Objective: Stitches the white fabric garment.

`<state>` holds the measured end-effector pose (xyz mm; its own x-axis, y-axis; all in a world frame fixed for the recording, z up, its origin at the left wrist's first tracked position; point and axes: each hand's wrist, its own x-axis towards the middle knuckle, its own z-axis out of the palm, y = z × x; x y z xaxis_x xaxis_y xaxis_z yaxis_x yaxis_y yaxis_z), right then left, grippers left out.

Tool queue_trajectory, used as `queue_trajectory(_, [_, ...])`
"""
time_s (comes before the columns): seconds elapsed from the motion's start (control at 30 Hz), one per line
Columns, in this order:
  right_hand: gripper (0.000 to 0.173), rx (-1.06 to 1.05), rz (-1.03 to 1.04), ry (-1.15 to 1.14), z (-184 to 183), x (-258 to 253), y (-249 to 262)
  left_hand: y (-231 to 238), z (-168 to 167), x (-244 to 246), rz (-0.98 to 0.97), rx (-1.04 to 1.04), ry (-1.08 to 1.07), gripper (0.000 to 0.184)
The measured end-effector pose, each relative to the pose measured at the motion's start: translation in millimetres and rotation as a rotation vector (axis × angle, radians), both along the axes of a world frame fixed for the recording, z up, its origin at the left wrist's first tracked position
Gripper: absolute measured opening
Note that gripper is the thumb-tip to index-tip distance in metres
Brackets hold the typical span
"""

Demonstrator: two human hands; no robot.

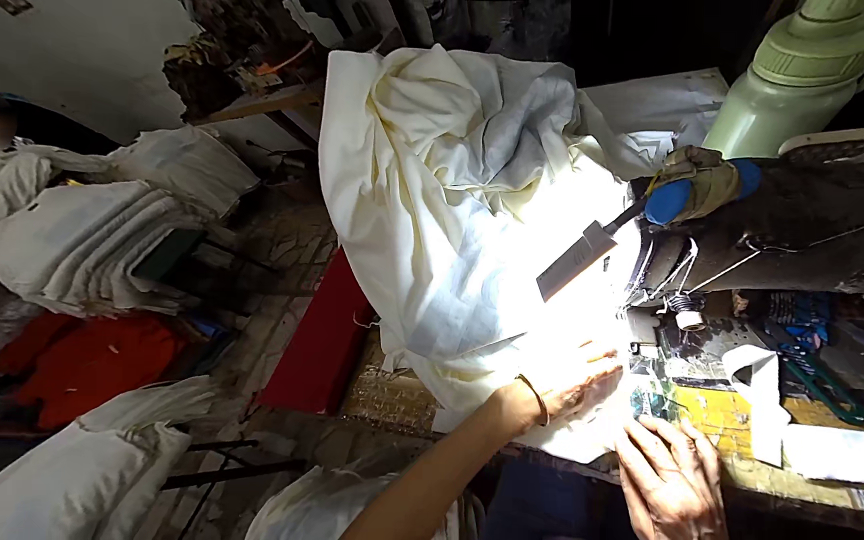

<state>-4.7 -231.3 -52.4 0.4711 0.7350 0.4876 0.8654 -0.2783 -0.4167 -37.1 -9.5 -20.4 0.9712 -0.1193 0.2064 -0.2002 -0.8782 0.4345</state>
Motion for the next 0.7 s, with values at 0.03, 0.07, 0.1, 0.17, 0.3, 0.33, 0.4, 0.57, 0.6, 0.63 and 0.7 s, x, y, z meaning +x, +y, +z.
queue_trajectory(0.03, [0.025,-0.022,-0.005,-0.006,4.0,-1.9,0.7,2.9,-0.6,-2.4,-0.011,0.003,0.01,0.038])
queue_trajectory(0.07, [0.025,-0.04,-0.008,-0.014,7.6,-3.4,1.5,4.8,-0.4,-4.3,-0.017,0.004,0.029,0.039])
queue_trajectory(0.1, [0.024,-0.058,-0.008,-0.02,10.7,-4.3,2.1,5.7,0.0,-5.0,-0.018,0.011,0.05,0.039])
queue_trajectory(0.17, [0.022,-0.101,-0.004,-0.033,16.6,-4.1,2.4,5.0,0.8,-3.6,-0.007,0.02,0.078,0.038])
queue_trajectory(0.3, [0.02,-0.181,0.01,-0.004,27.8,-3.6,2.2,4.2,1.8,-0.7,-0.004,-0.002,0.129,0.039])
queue_trajectory(0.33, [0.02,-0.195,0.013,0.002,29.7,-3.3,2.3,4.5,-0.1,-0.7,-0.007,-0.002,0.101,0.038])
queue_trajectory(0.4, [0.021,-0.226,0.017,0.009,32.2,-2.7,2.7,5.2,-1.3,-0.8,-0.009,-0.014,0.087,0.037])
queue_trajectory(0.57, [0.022,-0.253,0.034,0.035,32.6,7.4,6.1,6.7,2.7,4.1,0.013,-0.034,0.14,0.039])
queue_trajectory(0.6, [0.022,-0.25,0.033,0.039,32.2,10.4,7.8,8.0,4.1,6.4,0.02,-0.014,0.17,0.041])
queue_trajectory(0.63, [0.022,-0.246,0.029,0.041,31.9,13.7,10.0,9.5,4.1,8.9,0.029,0.008,0.187,0.043])
queue_trajectory(0.7, [0.023,-0.236,0.026,0.033,30.1,21.4,14.7,12.9,1.6,14.2,0.048,0.02,0.193,0.047])
